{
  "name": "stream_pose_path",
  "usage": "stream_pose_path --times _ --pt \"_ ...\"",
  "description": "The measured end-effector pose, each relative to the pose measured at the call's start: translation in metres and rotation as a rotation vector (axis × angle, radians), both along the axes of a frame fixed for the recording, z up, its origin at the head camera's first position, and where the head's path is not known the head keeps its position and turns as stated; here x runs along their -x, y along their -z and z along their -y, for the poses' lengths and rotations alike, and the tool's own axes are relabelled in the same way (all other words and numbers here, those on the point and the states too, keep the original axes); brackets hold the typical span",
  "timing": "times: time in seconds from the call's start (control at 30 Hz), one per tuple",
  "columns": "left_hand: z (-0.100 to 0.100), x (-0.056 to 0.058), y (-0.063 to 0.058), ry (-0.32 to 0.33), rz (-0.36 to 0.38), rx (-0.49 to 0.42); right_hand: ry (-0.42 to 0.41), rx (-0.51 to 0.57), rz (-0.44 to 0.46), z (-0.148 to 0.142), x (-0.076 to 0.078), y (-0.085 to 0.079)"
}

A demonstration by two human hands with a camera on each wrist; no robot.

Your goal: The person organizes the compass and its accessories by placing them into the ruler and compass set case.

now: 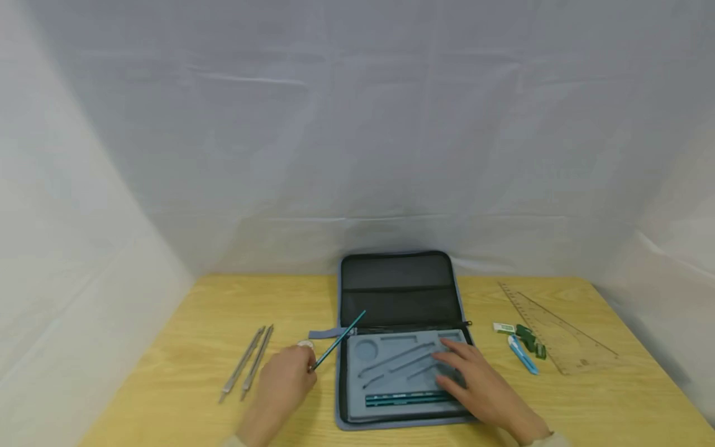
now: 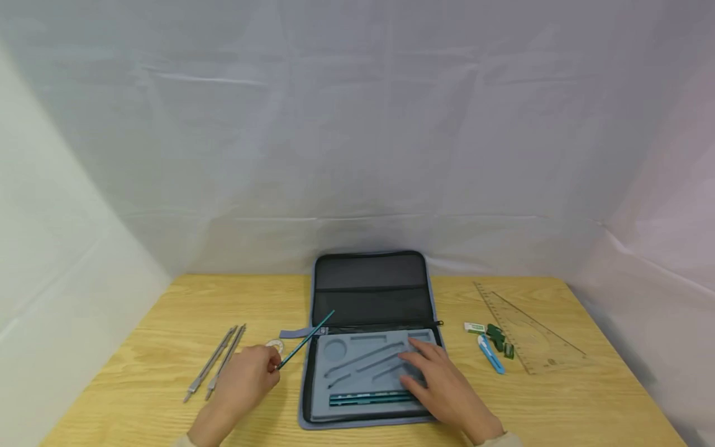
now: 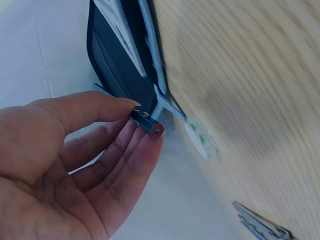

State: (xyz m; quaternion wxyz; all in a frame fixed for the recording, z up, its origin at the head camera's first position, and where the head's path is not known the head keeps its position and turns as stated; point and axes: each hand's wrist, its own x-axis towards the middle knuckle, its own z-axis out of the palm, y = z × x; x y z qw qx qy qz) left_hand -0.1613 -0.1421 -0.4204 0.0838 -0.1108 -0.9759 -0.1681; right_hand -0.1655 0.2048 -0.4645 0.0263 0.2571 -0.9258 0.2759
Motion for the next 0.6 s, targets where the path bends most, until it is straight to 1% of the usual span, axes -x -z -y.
stream_pose_path --times 0.17,0.3,0.4,0.6 --pt "-0.014 -0.001 -0.001 0.032 -0.045 0.023 -0.002 0.005 -0.006 -0.005 -0.003 0.001" --pt "-0.024 -0.002 0.0 0.047 -0.07 0.04 0.027 -0.008 -0.006 -0.01 -0.005 0.003" --pt "-0.03 -0.002 0.001 0.072 -0.082 0.049 0.041 -0.008 -0.011 -0.013 -0.006 0.005" --pt "-0.041 -0.002 0.003 0.122 -0.098 0.068 0.058 -0.012 -0.053 -0.02 -0.008 0.007"
